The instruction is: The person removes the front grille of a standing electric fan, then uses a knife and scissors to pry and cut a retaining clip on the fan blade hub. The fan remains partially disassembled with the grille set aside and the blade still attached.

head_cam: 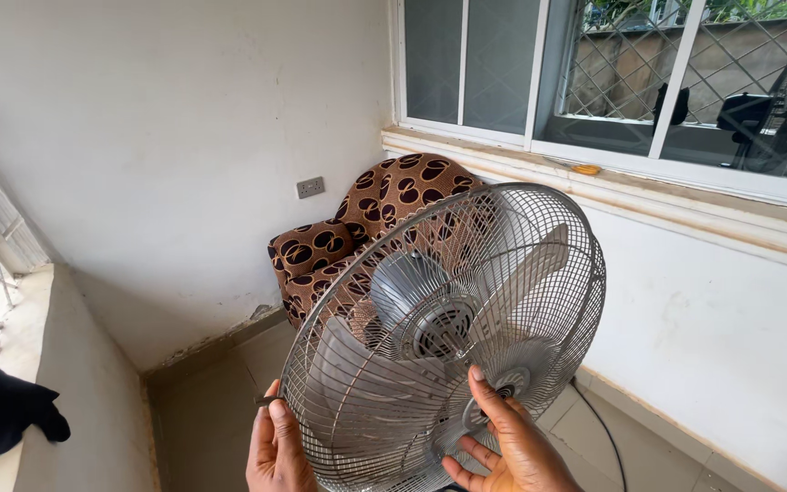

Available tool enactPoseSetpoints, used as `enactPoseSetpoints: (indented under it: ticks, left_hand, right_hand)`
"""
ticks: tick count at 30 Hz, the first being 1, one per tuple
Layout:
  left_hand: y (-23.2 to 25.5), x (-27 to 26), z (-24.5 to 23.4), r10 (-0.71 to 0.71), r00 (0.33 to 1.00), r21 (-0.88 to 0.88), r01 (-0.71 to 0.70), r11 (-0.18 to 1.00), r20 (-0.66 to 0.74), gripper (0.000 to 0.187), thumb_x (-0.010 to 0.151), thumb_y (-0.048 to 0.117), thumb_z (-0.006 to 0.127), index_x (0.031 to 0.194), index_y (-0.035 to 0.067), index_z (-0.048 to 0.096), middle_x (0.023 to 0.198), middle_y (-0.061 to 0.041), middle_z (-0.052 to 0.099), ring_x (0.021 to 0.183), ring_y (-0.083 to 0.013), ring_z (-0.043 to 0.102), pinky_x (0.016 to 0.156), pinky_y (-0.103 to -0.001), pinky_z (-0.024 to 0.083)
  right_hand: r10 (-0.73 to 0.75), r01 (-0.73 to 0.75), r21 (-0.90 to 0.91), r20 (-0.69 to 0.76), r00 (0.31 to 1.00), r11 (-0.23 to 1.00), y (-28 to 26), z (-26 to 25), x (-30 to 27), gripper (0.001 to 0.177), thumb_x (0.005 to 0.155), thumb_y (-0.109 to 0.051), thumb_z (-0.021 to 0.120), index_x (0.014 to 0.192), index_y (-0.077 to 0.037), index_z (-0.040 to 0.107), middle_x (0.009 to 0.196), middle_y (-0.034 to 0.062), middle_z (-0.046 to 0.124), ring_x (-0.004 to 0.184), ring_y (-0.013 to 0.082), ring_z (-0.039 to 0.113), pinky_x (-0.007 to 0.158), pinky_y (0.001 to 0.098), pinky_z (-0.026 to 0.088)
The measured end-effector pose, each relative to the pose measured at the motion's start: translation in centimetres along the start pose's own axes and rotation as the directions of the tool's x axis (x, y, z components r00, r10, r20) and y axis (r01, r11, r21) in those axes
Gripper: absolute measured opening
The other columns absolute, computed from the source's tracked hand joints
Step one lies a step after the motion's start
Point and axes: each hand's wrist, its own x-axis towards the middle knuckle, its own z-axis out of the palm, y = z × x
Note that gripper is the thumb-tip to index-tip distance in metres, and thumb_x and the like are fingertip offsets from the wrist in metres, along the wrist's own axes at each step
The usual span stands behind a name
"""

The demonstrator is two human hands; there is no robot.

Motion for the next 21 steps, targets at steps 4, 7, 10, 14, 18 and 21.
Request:
enactPoseSetpoints:
  ticks: [4, 7, 10, 14, 18, 21]
  left_hand:
    - [-0.1, -0.1, 1.4, 0.059, 0.994, -0.004, -0.060, 0.998, -0.086, 0.042, 0.110, 0.030, 0.049, 0.120, -0.006, 0.067, 0.104, -0.016, 0.074, 0.095, -0.0197, 0.071, 0.091, -0.032, 0.056]
    - [-1.6, 0.9, 1.3, 0.134, 0.987, 0.097, -0.125, 0.987, -0.084, 0.050, 0.114, 0.037, 0.040, 0.119, -0.007, 0.064, 0.107, -0.018, 0.074, 0.096, -0.0238, 0.072, 0.092, -0.036, 0.059]
    - [-3.8, 3.2, 0.5, 0.306, 0.943, 0.268, -0.263, 0.927, -0.131, 0.057, 0.118, 0.042, 0.037, 0.120, -0.008, 0.064, 0.110, -0.019, 0.072, 0.102, -0.0235, 0.070, 0.098, -0.038, 0.056]
    - [-5.7, 3.6, 0.4, 0.423, 0.894, 0.353, -0.351, 0.867, -0.148, 0.058, 0.121, 0.040, 0.033, 0.118, -0.010, 0.063, 0.111, -0.019, 0.072, 0.103, -0.0233, 0.070, 0.100, -0.037, 0.056]
    - [-4.4, 0.5, 1.5, 0.317, 0.899, 0.304, -0.224, 0.926, -0.303, 0.056, 0.117, 0.038, 0.034, 0.120, -0.009, 0.064, 0.107, -0.019, 0.072, 0.099, -0.0240, 0.070, 0.093, -0.037, 0.057]
    - [-1.5, -1.0, 2.2, 0.330, 0.899, 0.244, -0.265, 0.933, -0.288, 0.053, 0.116, 0.036, 0.035, 0.120, -0.008, 0.064, 0.108, -0.018, 0.073, 0.100, -0.0230, 0.072, 0.094, -0.035, 0.058]
  right_hand:
    - [0.030, -0.030, -0.063, -0.004, 1.000, 0.998, -1.3, -3.0, 2.8, 0.103, 0.072, -0.064, 0.071, 0.157, -0.021, 0.033, 0.156, 0.0218, 0.029, 0.144, 0.0372, 0.032, 0.108, 0.0635, 0.047]
    - [0.033, -0.033, -0.113, 0.002, 0.999, 0.993, -3.4, -5.2, 6.0, 0.106, 0.071, -0.072, 0.064, 0.157, -0.021, 0.032, 0.156, 0.0195, 0.035, 0.144, 0.0371, 0.033, 0.107, 0.0643, 0.044]
    - [0.010, -0.014, -0.108, -0.041, 0.999, 0.994, -5.2, -7.0, 8.4, 0.110, 0.074, -0.073, 0.066, 0.161, -0.021, 0.024, 0.158, 0.0203, 0.030, 0.149, 0.0374, 0.029, 0.111, 0.0649, 0.041]
    - [-0.087, 0.060, -0.212, -0.122, 0.989, 0.976, -8.3, -8.4, 9.8, 0.114, 0.072, -0.070, 0.069, 0.162, -0.016, 0.028, 0.162, 0.0219, 0.026, 0.154, 0.0384, 0.018, 0.114, 0.0656, 0.036]
    - [-0.263, 0.243, -0.201, -0.083, 0.961, 0.949, -11.7, -9.8, 10.8, 0.121, 0.064, -0.072, 0.064, 0.166, -0.021, 0.026, 0.171, 0.0118, 0.022, 0.155, 0.0443, 0.016, 0.117, 0.0655, 0.029]
    - [-0.375, 0.358, -0.211, -0.048, 0.926, 0.910, -14.5, -10.9, 13.3, 0.133, 0.066, -0.072, 0.072, 0.166, -0.015, 0.006, 0.169, 0.0257, 0.013, 0.160, 0.0387, 0.007, 0.120, 0.0666, 0.019]
